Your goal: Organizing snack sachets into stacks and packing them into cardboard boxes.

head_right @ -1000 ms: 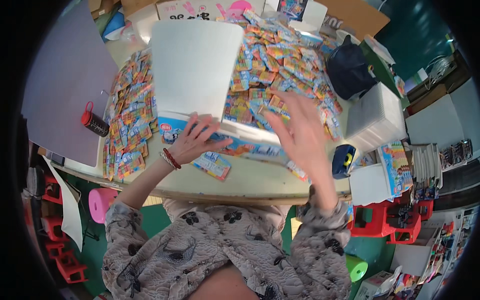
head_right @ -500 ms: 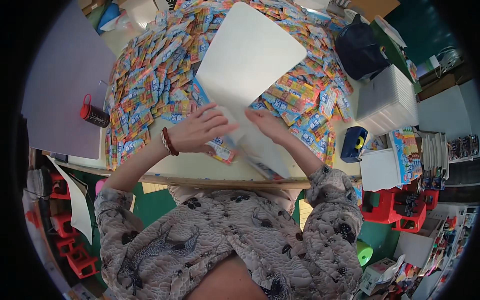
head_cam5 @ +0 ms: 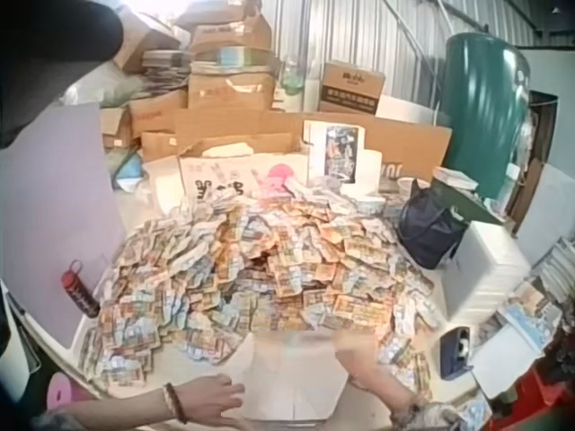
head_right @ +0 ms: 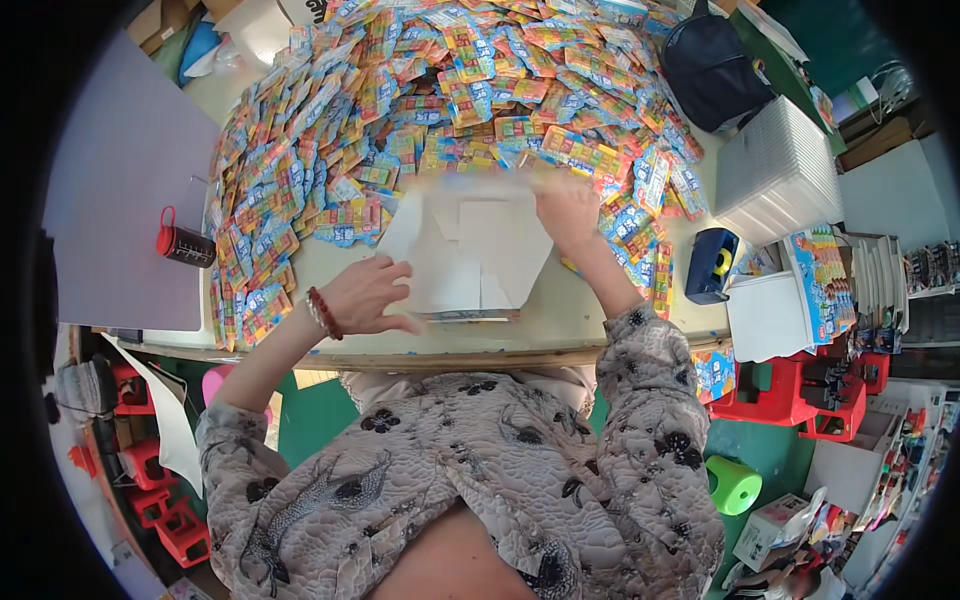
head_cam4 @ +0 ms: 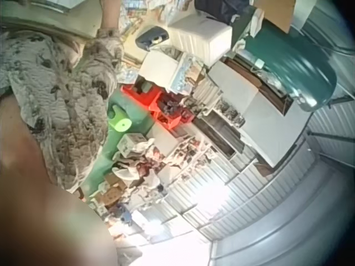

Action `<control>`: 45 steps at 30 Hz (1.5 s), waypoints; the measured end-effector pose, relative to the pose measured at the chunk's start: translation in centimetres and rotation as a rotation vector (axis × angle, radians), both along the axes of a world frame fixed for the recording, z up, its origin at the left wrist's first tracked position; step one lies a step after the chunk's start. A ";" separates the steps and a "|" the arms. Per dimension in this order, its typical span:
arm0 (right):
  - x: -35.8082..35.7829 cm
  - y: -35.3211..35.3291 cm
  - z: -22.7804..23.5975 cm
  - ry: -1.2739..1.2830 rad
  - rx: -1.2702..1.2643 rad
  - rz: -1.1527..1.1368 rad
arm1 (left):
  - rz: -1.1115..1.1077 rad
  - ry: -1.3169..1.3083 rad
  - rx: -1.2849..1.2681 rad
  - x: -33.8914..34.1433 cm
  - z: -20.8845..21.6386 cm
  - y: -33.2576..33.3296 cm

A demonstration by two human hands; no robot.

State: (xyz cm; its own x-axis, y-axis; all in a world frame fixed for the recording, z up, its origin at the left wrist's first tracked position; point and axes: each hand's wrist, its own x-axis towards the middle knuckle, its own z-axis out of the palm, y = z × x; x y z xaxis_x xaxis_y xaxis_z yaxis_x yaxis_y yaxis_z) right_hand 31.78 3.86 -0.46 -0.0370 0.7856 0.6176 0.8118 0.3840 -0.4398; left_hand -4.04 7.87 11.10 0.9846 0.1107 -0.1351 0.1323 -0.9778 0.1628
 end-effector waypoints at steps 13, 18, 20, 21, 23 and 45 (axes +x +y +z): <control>4.2 -9.1 11.9 0.278 0.094 -0.759 | 0.285 0.488 -0.092 8.5 -5.5 -0.5; 19.5 -16.7 19.9 -0.451 0.289 -0.988 | 0.172 0.271 -0.398 7.6 -1.4 -1.1; 24.5 -18.3 22.0 -0.533 0.179 -0.915 | 0.032 0.172 -0.477 6.9 0.8 -2.2; 26.6 -18.4 22.8 -0.530 0.182 -0.919 | -0.022 0.105 -0.458 6.3 2.1 -3.6; 29.8 -17.7 24.4 -0.418 -0.141 -0.703 | -0.068 0.032 -0.438 5.4 1.8 -5.5; 32.9 -16.3 25.8 -0.395 -0.325 -0.501 | 0.345 -0.003 -0.283 5.5 -1.2 -6.6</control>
